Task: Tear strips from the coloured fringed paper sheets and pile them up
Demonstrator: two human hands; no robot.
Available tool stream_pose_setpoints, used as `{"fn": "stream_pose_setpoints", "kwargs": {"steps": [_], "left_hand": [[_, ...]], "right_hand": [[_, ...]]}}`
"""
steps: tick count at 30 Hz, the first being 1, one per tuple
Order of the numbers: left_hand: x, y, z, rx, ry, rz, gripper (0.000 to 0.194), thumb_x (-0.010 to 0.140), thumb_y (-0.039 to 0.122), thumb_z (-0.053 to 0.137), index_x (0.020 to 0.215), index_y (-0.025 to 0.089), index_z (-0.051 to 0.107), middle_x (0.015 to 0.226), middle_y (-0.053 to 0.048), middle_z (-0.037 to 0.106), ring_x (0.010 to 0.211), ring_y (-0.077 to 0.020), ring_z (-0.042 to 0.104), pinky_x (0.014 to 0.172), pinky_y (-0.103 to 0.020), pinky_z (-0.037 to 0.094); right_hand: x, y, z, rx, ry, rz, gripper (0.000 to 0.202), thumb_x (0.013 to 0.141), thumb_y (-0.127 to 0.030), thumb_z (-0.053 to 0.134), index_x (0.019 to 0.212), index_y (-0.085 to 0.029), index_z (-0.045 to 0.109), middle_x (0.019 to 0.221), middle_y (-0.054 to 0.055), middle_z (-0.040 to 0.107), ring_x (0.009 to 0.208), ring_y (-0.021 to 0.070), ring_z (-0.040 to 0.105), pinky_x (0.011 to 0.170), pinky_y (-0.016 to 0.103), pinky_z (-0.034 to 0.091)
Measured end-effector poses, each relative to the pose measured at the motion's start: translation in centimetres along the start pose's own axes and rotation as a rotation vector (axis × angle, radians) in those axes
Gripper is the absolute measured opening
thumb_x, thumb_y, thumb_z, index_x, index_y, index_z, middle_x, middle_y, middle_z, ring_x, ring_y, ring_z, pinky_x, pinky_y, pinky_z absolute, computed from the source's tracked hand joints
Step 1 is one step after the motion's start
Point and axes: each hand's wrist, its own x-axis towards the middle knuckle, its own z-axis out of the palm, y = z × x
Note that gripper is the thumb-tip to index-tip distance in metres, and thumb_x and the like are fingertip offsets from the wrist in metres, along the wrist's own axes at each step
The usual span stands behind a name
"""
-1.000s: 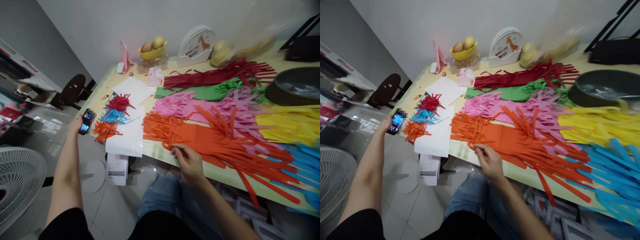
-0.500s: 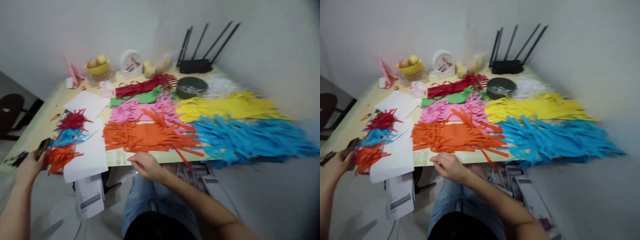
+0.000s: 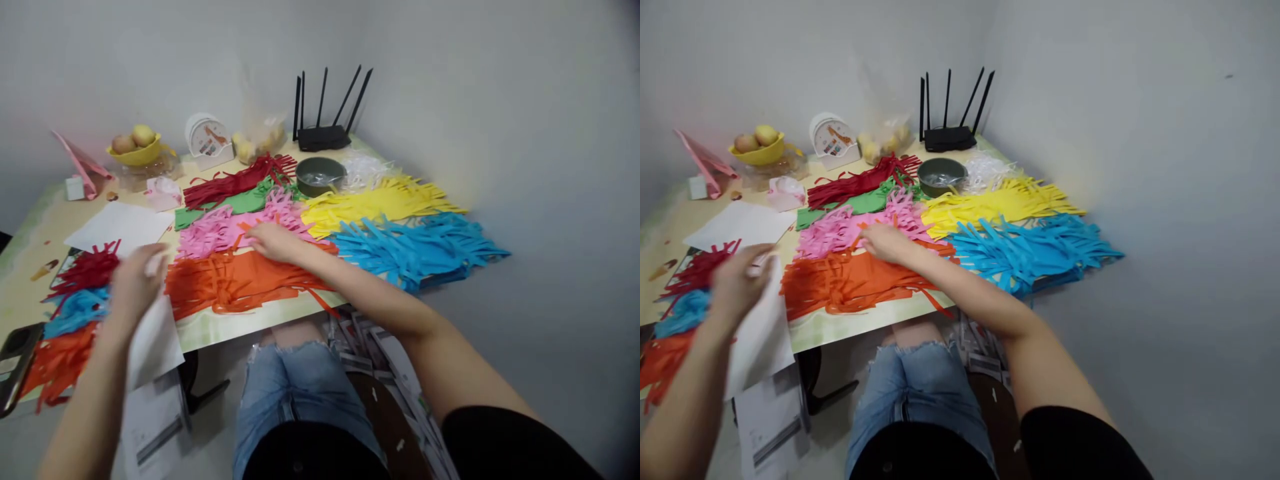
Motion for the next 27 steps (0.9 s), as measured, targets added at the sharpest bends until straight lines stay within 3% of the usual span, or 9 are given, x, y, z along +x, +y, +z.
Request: {"fn": "stream_pose_setpoints", "kwargs": {"steps": [2,4,7,12,14,16,19,21,27], "left_hand": [[3.9,5.1,5.6,-0.001,-0.133,0.202,0.038,0.092,0.025,0.046,0.122,0.022,0.069,0.129,-0.008,0.069,0.120,-0.0230,0.063,0.109,-0.035,0.046],[6.5,8.5,10.0,0.042,-0.201,0.295,0.037,0.090,0.019,0.050,0.122,0.016,0.068,0.130,-0.013,0.068,0.121,-0.0242,0.063,0.108,-0.034,0.047],[7.5,9.7,13.5,0.139,-0.210,0.297,0.039,0.094,0.021,0.047,0.125,0.005,0.063,0.134,-0.024,0.062,0.125,-0.0327,0.059,0.107,-0.044,0.046],[5.9,7.5,13.5,0.255,-0.185,0.249,0.041,0.097,0.032,0.047,0.125,0.006,0.062,0.134,-0.026,0.059,0.126,-0.0401,0.054,0.102,-0.053,0.045],[5.7,7.2,13.1,0.283,-0.185,0.238,0.040,0.097,0.034,0.048,0.122,0.008,0.065,0.131,-0.025,0.061,0.122,-0.0405,0.055,0.100,-0.054,0.045],[5.9,7.4,13.0,0.304,-0.188,0.236,0.041,0.096,0.036,0.048,0.118,0.008,0.068,0.128,-0.026,0.062,0.121,-0.0420,0.055,0.099,-0.055,0.045],[6.7,7.7,13.1,0.325,-0.193,0.244,0.042,0.096,0.037,0.048,0.112,0.007,0.071,0.126,-0.027,0.063,0.122,-0.0432,0.053,0.100,-0.057,0.043],[7.2,7.6,13.2,0.332,-0.197,0.251,0.040,0.096,0.036,0.047,0.109,0.008,0.073,0.124,-0.026,0.064,0.122,-0.0427,0.053,0.100,-0.058,0.042],[8.1,6.6,13.4,0.315,-0.210,0.277,0.036,0.095,0.029,0.045,0.104,0.011,0.076,0.122,-0.024,0.066,0.119,-0.0403,0.056,0.099,-0.057,0.041]], "right_hand": [[2.2,-0.6,1.8,-0.037,-0.065,-0.011,0.033,0.099,-0.019,0.049,0.126,-0.012,0.065,0.127,0.012,0.069,0.120,0.0209,0.059,0.105,0.033,0.043],[2.8,-0.2,3.2,-0.081,-0.070,0.030,0.034,0.099,-0.018,0.046,0.127,-0.010,0.064,0.130,0.016,0.067,0.123,0.0248,0.056,0.105,0.039,0.044],[1.4,2.1,3.5,-0.152,-0.040,0.146,0.037,0.101,-0.019,0.041,0.127,-0.005,0.062,0.133,0.022,0.062,0.129,0.0325,0.050,0.105,0.049,0.042],[-2.2,5.0,0.7,-0.215,0.014,0.347,0.050,0.101,-0.039,0.046,0.117,0.004,0.066,0.123,0.031,0.064,0.123,0.0420,0.052,0.100,0.053,0.045],[-2.5,4.7,-0.5,-0.231,0.044,0.353,0.052,0.104,-0.037,0.038,0.117,0.005,0.065,0.124,0.033,0.062,0.123,0.0402,0.053,0.100,0.051,0.044],[-1.9,3.6,-1.1,-0.233,0.065,0.269,0.050,0.106,-0.031,0.028,0.126,0.000,0.062,0.132,0.029,0.060,0.126,0.0332,0.052,0.107,0.046,0.041],[0.1,1.7,-0.4,-0.213,-0.027,0.043,0.038,0.105,-0.026,0.038,0.129,-0.012,0.063,0.134,0.016,0.063,0.127,0.0227,0.054,0.110,0.034,0.039],[1.5,1.1,0.6,-0.217,-0.116,-0.043,0.031,0.100,-0.021,0.050,0.123,-0.011,0.068,0.126,0.016,0.068,0.122,0.0231,0.059,0.105,0.032,0.043],[2.3,2.5,1.9,-0.271,-0.193,-0.033,0.036,0.097,-0.007,0.039,0.116,-0.001,0.070,0.113,0.025,0.071,0.113,0.0295,0.067,0.094,0.037,0.050]]}}
